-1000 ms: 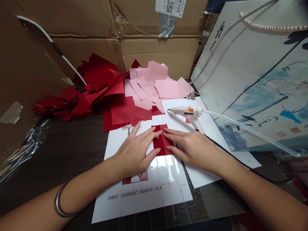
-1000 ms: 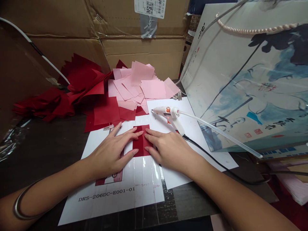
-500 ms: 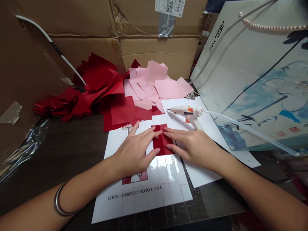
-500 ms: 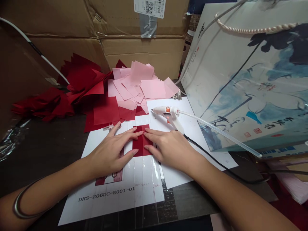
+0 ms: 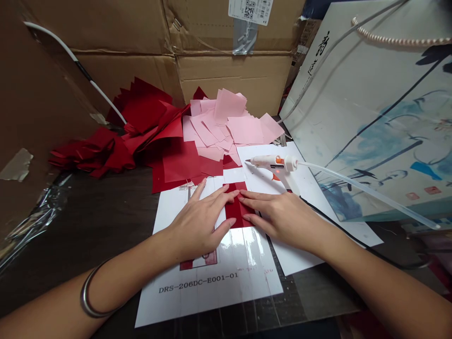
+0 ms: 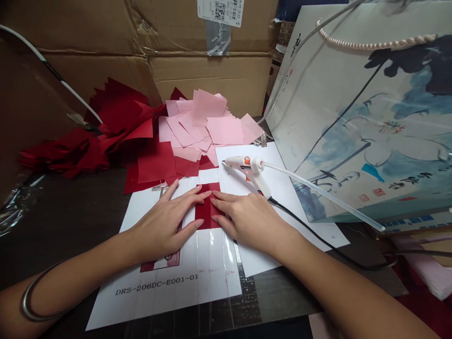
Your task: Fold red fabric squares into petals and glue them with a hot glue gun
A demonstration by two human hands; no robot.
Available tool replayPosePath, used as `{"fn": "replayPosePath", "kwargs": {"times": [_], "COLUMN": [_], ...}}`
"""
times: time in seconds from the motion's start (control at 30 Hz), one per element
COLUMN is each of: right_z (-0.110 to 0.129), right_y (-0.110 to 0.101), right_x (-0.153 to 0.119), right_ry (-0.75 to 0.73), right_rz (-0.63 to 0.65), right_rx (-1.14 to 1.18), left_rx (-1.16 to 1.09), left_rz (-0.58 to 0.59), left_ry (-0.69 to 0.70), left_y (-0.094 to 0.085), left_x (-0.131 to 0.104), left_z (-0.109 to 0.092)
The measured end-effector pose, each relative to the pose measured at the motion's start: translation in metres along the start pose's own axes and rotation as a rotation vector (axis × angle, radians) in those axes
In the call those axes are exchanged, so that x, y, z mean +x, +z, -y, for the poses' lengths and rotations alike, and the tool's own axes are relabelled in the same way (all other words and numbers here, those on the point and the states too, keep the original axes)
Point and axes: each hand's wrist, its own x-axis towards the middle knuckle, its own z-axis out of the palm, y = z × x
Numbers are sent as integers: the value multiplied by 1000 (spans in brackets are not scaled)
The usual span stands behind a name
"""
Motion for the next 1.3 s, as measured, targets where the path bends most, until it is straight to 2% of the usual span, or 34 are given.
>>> {"fn": "replayPosePath", "kwargs": {"times": [0.2, 0.4, 0.57, 0.93, 1.07, 1.2, 1.3], "right_z": [-1, -2, 4, -3, -3, -1, 3], "right_y": [-4, -8, -4, 1, 0, -3, -2], "right_x": [-1, -1, 2, 1, 1, 2, 4], "right_ry": [-6, 37, -28, 44, 35, 25, -45], "right_rz": [-11, -187, -82, 4, 0, -75, -74], "right_rx": [-8, 67, 97, 0, 12, 54, 110], "left_rx": [-9, -12, -37, -61, -61, -78, -109], "left_rz": [21, 17, 22, 21, 30, 36, 40], "left_ry": [-8, -27, -40, -21, -14, -39, -50], "left_y": [-2, -3, -3, -2, -3, -4, -5], "left_x": [1, 1, 2, 2, 2, 2, 2], "left_z": [-1, -2, -1, 1, 0, -1, -1]}}
